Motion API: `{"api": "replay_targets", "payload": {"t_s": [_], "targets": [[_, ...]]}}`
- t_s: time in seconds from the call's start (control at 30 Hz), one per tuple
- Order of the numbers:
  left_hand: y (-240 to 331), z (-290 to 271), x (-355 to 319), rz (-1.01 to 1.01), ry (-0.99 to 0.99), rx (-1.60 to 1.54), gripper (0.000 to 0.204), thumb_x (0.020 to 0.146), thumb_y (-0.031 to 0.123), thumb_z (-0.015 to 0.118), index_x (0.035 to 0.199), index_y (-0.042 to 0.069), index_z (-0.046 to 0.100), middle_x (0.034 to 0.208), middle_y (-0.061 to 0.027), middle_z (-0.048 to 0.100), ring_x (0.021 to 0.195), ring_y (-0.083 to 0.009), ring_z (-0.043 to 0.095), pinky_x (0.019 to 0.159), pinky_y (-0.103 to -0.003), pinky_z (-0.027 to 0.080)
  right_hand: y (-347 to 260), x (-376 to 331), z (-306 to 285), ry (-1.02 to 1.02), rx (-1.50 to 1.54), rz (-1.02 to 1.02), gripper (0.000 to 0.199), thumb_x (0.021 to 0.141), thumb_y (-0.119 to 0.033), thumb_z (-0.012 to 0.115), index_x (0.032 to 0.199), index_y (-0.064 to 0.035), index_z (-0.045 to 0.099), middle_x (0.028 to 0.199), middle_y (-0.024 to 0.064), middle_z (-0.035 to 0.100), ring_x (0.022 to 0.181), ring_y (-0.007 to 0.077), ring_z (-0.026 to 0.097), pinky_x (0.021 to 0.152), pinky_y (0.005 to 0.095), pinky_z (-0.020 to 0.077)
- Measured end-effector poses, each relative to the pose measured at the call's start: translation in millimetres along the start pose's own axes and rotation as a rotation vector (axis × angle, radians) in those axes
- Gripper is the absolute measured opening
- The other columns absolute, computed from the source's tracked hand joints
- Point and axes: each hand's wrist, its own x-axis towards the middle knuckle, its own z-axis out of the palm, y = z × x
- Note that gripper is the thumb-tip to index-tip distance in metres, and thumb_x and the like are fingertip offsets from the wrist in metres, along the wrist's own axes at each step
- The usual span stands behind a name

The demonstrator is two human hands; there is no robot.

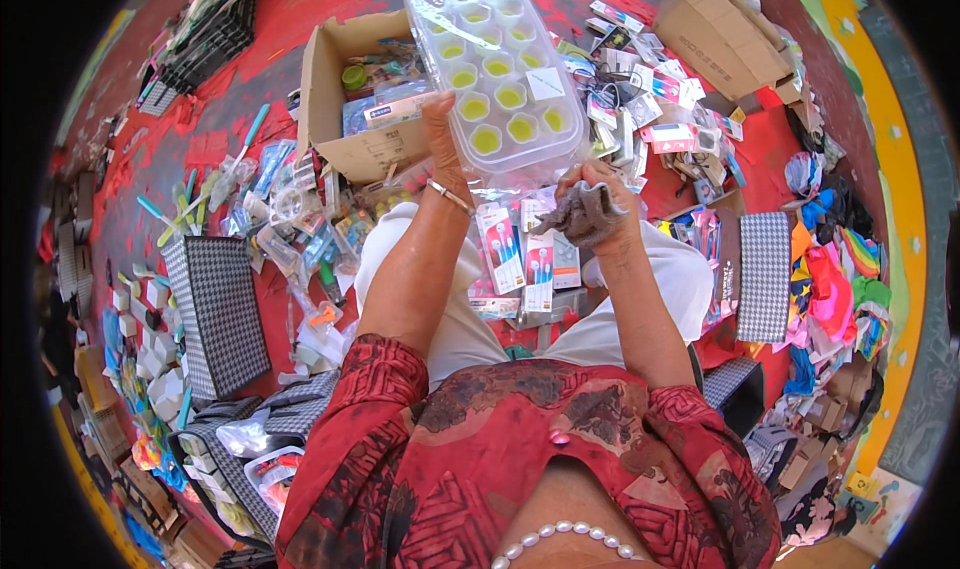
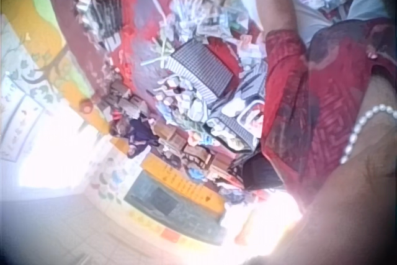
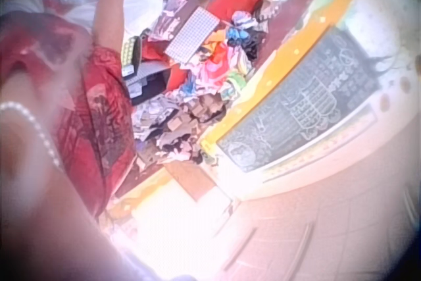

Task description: The person sits on the floor and sorts through various small packaged items, including plastic-wrapped yellow balls and boxed goods. They pick up items, inspect them, and place them into nearby containers or piles.

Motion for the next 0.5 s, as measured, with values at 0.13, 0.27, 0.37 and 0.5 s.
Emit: {"api": "replay_targets", "payload": {"t_s": [0.13,0.27,0.37,0.5], "targets": [[-7,16,-9,-0.044,0.180,0.368,0.048,0.072,0.021,0.059,0.117,0.005,0.049,0.111,-0.0116,0.058,0.099,-0.0285,0.058,0.086,-0.046,0.048,1,2,-1,0.306,-0.543,-0.264,0.019,0.081,-0.013,0.058,0.087,0.0042,0.062,0.076,0.0066,0.061,0.064,0.0124,0.055,0.061,0.0244,0.0440],[-21,25,-14,-0.115,0.252,0.327,0.047,0.073,0.013,0.063,0.117,0.005,0.049,0.108,-0.0112,0.059,0.099,-0.0263,0.059,0.088,-0.047,0.047,-8,1,-9,0.363,-0.904,-0.461,0.018,0.081,-0.009,0.056,0.089,0.0047,0.064,0.074,0.0025,0.059,0.066,0.0087,0.050,0.061,0.0217,0.0397],[-21,21,-8,-0.141,0.236,0.363,0.041,0.073,0.004,0.060,0.112,0.000,0.049,0.102,-0.0112,0.060,0.097,-0.0258,0.059,0.087,-0.045,0.047,-21,2,-18,0.379,-0.742,-0.415,0.016,0.083,-0.010,0.055,0.081,0.0031,0.063,0.072,0.0045,0.061,0.066,0.0108,0.054,0.061,0.0249,0.0437],[-14,9,-4,-0.102,0.315,0.283,0.035,0.072,-0.002,0.056,0.107,-0.004,0.051,0.099,-0.0131,0.060,0.094,-0.0257,0.059,0.088,-0.042,0.047,-55,-6,-15,0.621,-0.165,-0.433,0.016,0.085,-0.012,0.052,0.081,0.0015,0.060,0.077,0.0072,0.060,0.066,0.0125,0.056,0.059,0.0250,0.0458]]}}
